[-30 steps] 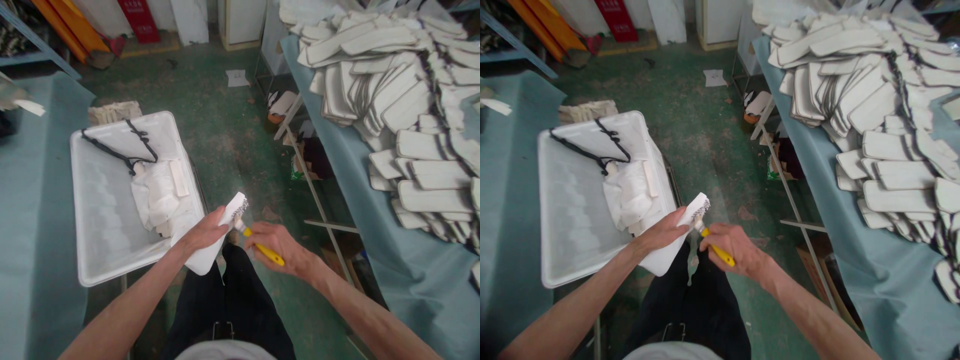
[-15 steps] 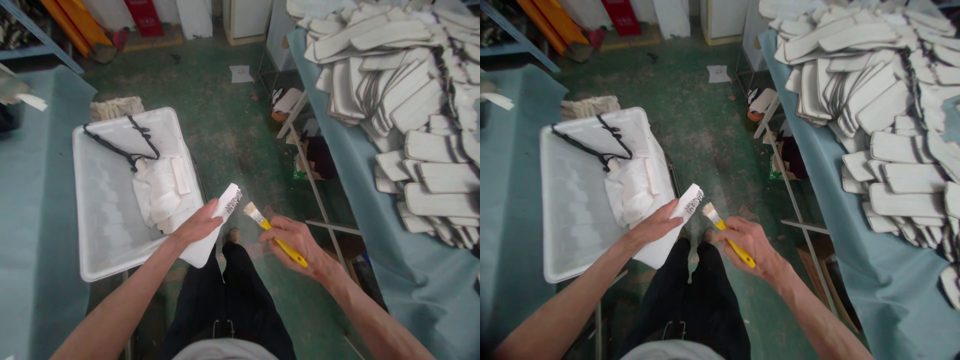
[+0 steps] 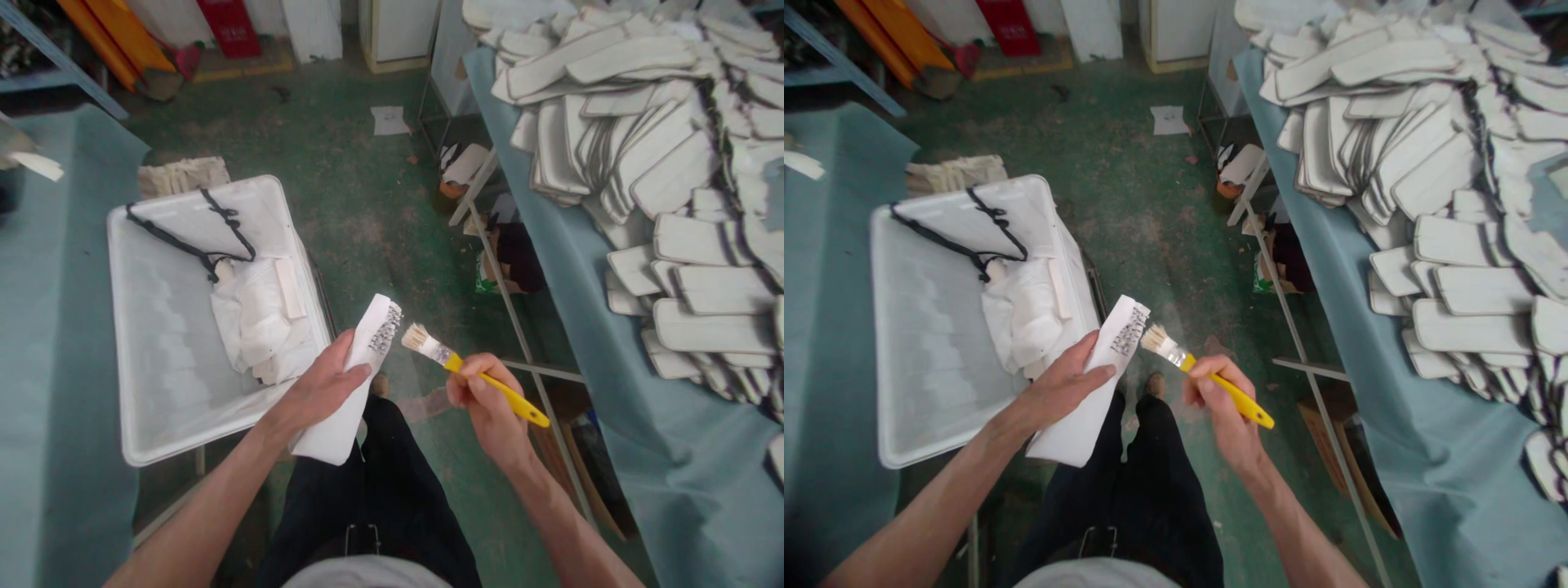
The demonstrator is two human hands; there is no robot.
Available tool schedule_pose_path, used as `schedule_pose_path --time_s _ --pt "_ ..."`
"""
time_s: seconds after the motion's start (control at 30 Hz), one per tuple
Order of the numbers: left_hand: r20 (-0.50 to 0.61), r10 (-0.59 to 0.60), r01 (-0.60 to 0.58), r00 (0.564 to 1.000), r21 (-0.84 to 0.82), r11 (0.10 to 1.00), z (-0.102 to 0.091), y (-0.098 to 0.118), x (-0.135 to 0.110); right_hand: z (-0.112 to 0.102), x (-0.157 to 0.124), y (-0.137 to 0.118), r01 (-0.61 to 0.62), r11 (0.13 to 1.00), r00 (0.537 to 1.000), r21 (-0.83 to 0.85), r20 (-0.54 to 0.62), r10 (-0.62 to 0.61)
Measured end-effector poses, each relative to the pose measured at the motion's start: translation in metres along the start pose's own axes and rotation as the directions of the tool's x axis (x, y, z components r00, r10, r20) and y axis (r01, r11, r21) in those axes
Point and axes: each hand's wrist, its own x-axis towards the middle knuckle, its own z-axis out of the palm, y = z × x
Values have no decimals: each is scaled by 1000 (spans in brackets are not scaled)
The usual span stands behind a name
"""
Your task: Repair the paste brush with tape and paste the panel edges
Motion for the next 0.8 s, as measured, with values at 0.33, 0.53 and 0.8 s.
schedule_pose_path --time_s 0.33,0.53,0.8 --pt "-70 45 -40 997 66 997 33 -11 -1 23 5 5 -222 901 914 374 -243 326" --pt "-129 29 -26 991 28 999 52 -15 1 45 15 10 -210 762 819 613 -316 479" --pt "-125 21 -9 992 94 996 43 -23 0 40 -2 24 -302 835 776 460 -390 496"
